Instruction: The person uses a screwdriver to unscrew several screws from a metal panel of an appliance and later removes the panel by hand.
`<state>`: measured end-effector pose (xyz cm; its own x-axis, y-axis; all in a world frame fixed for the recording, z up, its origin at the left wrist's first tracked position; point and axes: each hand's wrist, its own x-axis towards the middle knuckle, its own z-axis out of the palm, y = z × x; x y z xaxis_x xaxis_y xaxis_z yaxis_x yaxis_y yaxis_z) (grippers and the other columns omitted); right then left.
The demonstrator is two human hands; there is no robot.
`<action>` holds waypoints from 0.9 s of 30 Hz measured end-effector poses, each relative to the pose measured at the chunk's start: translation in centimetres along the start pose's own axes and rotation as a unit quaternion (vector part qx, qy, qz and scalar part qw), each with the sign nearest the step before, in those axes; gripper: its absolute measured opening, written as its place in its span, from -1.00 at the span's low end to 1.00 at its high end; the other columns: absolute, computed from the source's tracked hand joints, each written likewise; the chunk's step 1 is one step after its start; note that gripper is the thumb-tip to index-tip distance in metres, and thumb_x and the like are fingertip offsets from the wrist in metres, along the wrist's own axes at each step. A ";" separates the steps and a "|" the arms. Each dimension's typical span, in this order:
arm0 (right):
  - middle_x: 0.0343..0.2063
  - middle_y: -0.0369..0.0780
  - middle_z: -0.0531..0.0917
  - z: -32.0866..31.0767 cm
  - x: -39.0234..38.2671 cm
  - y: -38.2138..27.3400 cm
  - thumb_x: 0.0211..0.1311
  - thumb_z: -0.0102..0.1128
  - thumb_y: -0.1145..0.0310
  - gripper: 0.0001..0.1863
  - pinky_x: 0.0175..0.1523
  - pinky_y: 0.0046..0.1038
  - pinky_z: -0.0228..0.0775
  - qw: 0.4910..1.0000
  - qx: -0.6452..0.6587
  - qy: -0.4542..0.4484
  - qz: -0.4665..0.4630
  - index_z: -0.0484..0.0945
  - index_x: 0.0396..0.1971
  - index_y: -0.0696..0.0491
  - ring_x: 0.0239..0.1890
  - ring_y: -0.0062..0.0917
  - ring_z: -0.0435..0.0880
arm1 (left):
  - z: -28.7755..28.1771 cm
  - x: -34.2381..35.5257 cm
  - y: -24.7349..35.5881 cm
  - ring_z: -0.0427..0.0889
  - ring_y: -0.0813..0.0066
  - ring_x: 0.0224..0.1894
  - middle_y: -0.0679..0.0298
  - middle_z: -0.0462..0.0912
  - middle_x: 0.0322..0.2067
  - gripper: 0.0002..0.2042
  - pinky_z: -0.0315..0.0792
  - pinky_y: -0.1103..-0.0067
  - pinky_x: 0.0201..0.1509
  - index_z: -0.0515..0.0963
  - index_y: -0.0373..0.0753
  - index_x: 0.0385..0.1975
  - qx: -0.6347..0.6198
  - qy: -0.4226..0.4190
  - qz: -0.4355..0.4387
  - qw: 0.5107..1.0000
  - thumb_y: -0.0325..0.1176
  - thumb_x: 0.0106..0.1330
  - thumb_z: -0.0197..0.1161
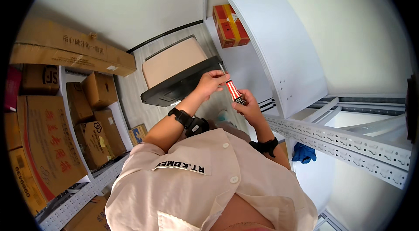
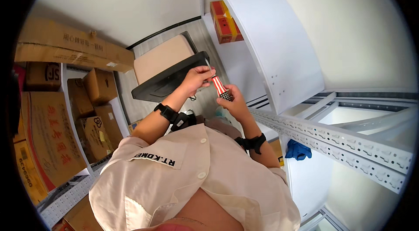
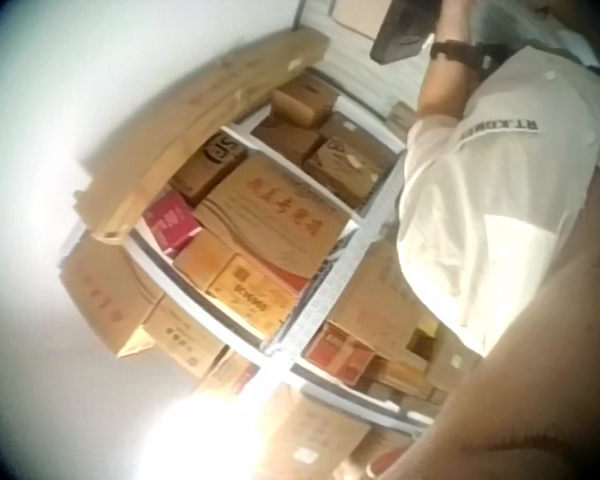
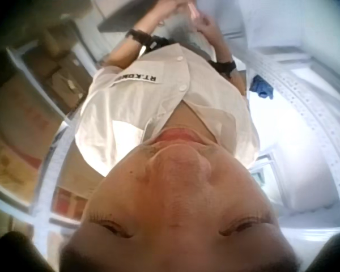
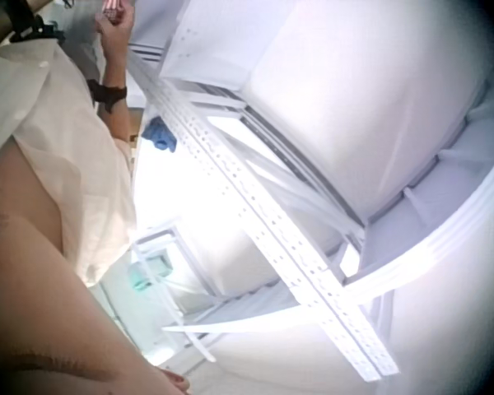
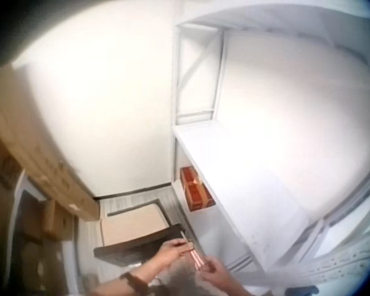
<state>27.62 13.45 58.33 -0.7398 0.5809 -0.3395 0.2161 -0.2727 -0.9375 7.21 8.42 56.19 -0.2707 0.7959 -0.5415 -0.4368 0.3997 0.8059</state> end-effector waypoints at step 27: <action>-0.42 -0.35 0.48 -0.8 0.5 0.5 0.16 0.30 0.39 -0.51 -0.42 -0.62 0.23 0.995 0.080 -0.019 0.064 0.35 0.07 0.10 -0.50 -0.70 0.41 | 0.1 1.1 -0.5 0.62 0.58 -0.26 0.33 0.65 -0.30 -0.75 0.46 0.64 -0.25 0.59 -0.25 -0.20 -0.029 0.021 0.047 0.998 -0.29 0.19 0.39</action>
<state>27.88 14.26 57.66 -0.7372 0.5051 -0.4488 0.2083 -0.4620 -0.8621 7.23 9.15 55.23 -0.3479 0.8088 -0.4742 -0.4556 0.2962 0.8395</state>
